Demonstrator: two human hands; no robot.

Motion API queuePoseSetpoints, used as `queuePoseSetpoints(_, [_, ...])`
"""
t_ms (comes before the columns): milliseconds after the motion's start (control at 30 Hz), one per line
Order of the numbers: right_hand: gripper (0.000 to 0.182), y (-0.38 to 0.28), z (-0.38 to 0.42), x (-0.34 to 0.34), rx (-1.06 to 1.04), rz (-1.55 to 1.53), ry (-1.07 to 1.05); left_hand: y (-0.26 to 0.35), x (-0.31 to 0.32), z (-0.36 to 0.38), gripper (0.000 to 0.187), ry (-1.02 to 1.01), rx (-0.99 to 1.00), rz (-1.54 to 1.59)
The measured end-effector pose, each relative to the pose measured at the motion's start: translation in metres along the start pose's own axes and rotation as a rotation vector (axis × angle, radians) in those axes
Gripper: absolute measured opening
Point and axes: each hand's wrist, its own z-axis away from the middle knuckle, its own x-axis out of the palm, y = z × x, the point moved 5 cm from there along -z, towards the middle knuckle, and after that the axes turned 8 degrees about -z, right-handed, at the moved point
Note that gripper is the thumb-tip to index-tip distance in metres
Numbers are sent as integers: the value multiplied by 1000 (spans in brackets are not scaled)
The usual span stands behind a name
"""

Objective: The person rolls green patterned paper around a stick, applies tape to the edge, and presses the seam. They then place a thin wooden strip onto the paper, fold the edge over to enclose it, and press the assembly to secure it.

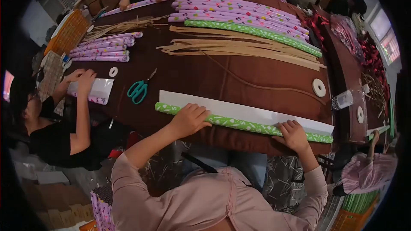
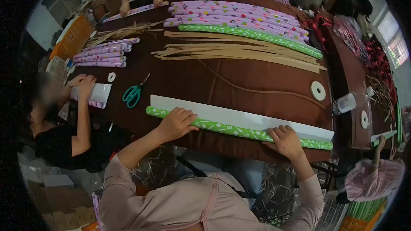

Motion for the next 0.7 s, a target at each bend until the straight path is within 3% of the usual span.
queuePoseSetpoints(67, [42, 1, -1, -1, -22, 7, 3, -2, -13, -9, 43, 50, 8, 31])
queuePoseSetpoints(167, [40, 6, 3, 6, -53, 14, 18, -7, -11, -13, 44, -97, -28, 99])
queuePoseSetpoints(300, [42, 2, -5, -5, -80, 50, 133, -13, -10, -21, 41, -99, -8, 149])
queuePoseSetpoints(433, [43, 14, -8, 7, -109, -9, 99, -21, 6, -14, 42, -129, 58, 216])
queuePoseSetpoints(533, [42, 14, -7, 7, -128, 49, 111, -17, 2, -11, 45, -55, 132, 41])
queuePoseSetpoints(600, [41, 16, -10, 7, -121, 59, 136, -18, -3, -11, 48, -107, 5, -26])
queuePoseSetpoints(700, [41, 16, -11, 6, -157, 67, 189, -19, -4, -16, 51, -154, -5, 19])
